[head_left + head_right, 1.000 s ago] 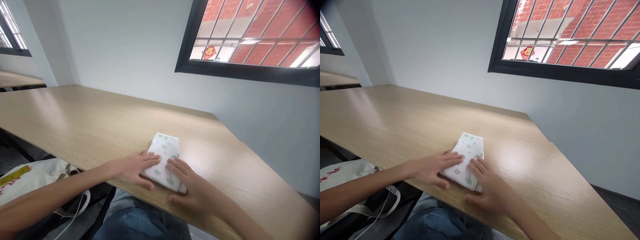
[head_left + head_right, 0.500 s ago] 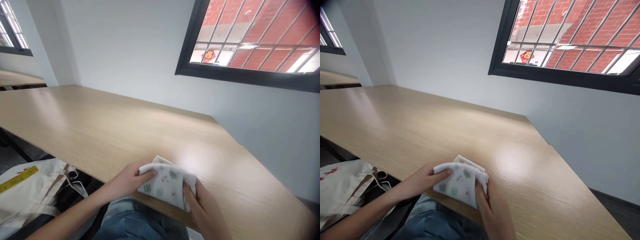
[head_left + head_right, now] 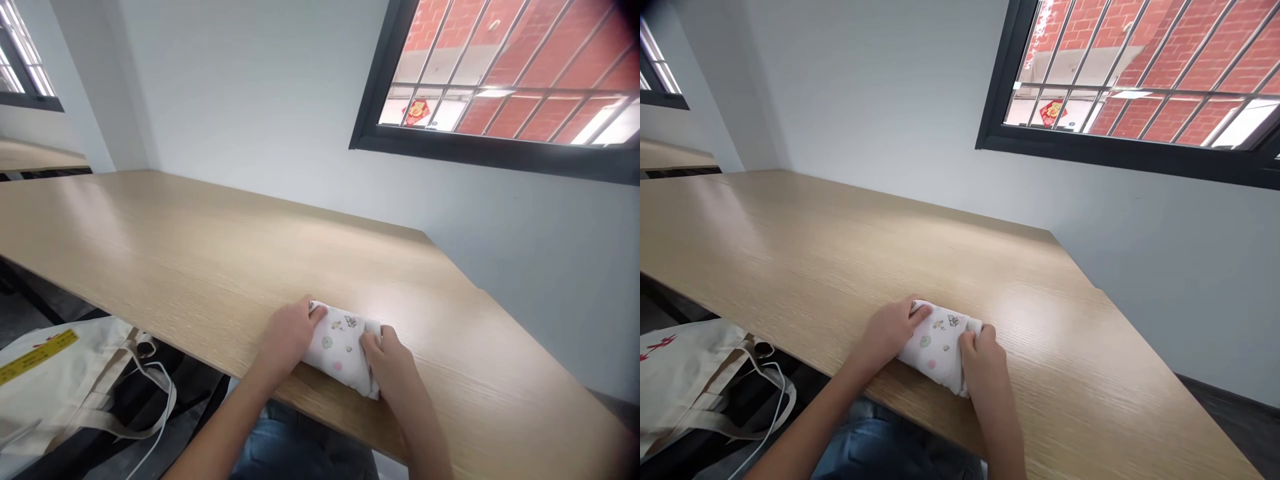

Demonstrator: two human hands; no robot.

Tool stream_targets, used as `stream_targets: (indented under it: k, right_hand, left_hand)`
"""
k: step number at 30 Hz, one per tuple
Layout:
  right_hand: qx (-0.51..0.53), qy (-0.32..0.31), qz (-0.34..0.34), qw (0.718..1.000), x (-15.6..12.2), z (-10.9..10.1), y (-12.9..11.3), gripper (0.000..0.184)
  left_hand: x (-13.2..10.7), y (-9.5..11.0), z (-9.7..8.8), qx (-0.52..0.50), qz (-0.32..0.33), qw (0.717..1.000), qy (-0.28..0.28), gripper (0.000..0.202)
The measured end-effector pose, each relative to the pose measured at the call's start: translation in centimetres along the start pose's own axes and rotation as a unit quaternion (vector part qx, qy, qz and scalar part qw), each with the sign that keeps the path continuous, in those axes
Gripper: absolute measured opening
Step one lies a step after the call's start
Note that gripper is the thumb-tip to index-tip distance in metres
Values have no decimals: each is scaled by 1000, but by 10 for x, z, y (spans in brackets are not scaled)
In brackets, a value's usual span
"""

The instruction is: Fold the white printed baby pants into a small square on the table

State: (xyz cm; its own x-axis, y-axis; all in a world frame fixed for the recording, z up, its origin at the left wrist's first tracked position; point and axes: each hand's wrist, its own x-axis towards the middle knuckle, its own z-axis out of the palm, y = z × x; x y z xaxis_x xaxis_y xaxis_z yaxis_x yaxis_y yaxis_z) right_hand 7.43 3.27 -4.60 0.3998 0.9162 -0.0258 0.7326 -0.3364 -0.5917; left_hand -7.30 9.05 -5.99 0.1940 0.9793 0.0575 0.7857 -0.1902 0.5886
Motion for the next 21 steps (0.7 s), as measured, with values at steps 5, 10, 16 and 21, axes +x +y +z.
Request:
stream_targets:
  k: [5, 10, 16, 21]
  right_hand:
    - [-120, 130, -114, 978, 2, 12, -2, 39]
    - [-88, 80, -279, 953, 8, 17, -1, 34]
    - [-42, 79, -157, 984, -5, -15, 38, 38]
    - [-41, 173, -105, 978, -48, -6, 57, 39]
  left_hand:
    - [-4, 20, 5, 91, 7, 993, 80, 55]
    - [-2, 29, 9, 150, 260, 954, 7, 37]
    - [-7, -17, -16, 122, 176, 976, -33, 43]
    - [7, -10, -25, 97, 174, 980, -32, 34]
